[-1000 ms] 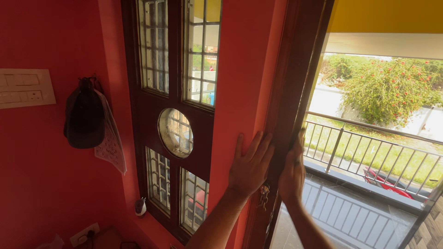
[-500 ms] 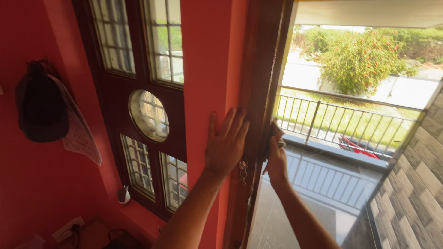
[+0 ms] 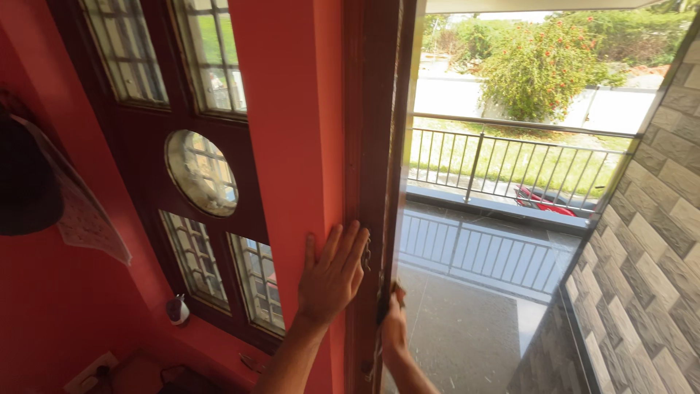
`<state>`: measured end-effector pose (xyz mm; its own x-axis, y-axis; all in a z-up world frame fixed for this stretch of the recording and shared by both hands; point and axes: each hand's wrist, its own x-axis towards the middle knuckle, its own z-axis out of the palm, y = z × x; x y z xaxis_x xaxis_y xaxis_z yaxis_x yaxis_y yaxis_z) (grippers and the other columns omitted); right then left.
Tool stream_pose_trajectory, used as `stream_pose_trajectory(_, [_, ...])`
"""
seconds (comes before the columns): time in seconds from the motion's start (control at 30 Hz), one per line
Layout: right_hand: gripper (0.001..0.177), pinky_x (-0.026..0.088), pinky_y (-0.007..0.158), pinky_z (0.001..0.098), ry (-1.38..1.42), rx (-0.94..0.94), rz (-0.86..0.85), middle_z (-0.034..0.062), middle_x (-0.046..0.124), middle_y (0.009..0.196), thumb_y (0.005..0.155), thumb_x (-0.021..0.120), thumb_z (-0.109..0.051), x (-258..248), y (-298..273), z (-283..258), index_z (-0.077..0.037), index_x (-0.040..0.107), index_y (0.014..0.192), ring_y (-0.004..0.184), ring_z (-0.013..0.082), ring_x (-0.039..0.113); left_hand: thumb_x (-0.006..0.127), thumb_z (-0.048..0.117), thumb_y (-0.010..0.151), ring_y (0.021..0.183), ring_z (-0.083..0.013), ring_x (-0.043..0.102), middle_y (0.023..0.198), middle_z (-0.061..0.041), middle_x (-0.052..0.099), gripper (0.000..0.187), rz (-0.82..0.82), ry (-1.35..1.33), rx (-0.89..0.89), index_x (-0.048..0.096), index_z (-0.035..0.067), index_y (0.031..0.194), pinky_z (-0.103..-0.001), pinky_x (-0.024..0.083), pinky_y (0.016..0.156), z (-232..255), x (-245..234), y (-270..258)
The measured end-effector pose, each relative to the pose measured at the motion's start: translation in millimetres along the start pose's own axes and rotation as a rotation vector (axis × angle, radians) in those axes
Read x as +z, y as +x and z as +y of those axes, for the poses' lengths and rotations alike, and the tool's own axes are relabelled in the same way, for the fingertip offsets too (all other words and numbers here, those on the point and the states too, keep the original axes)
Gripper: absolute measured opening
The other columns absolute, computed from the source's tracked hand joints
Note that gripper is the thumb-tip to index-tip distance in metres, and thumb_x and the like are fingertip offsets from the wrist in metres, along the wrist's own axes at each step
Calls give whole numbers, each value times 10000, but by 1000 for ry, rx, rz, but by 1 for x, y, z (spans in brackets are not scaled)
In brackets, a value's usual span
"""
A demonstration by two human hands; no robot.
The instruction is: The person wipes the surface of a wooden door using a cloth, moving systematically from the lower panels to the upper sections and edges. The person also wipes the door frame and handle area.
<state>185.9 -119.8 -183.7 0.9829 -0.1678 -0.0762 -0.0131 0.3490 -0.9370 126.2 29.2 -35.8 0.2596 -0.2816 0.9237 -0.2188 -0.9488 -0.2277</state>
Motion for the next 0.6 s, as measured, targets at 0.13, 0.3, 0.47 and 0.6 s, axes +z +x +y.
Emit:
stream_pose_trajectory(0.13, [571, 444, 1050, 339, 131, -234, -138, 115, 606, 1378, 1061, 343, -373, 19, 25, -47, -38, 447, 1511, 1232, 197, 582, 523, 254, 993, 1478, -248, 389, 1573, -24, 495, 535, 18, 11, -15, 512, 161, 1520, -623, 252, 1215, 2, 4, -2])
stream_pose_trajectory(0.3, [587, 359, 1146, 388, -278, -435, -51, 202, 515, 1510, 1095, 317, -369, 27, -20, -54, 15, 443, 1520, 1398, 302, 476, 535, 234, 1016, 1494, -234, 388, 1579, -21, 497, 527, 76, -29, -55, 504, 169, 1538, -609, 258, 1235, 5, 11, -10])
stream_pose_trajectory(0.47, [628, 167, 1244, 350, -306, -561, -65, 138, 256, 1696, 1045, 303, -316, 1, -67, 26, -35, 241, 1604, 1578, 240, 190, 545, 236, 995, 1510, -241, 359, 1593, -22, 488, 545, 33, -33, -69, 509, 172, 1535, -617, 224, 1230, 11, 16, -27])
stream_pose_trajectory(0.6, [584, 319, 1103, 583, -170, 44, 65, 392, 391, 1464, 1102, 275, -350, -21, -54, 71, -31, 411, 1572, 1343, 532, 360, 545, 239, 1008, 1512, -251, 355, 1602, 4, 479, 530, 51, 8, -54, 515, 189, 1535, -619, 217, 1234, 14, 22, -40])
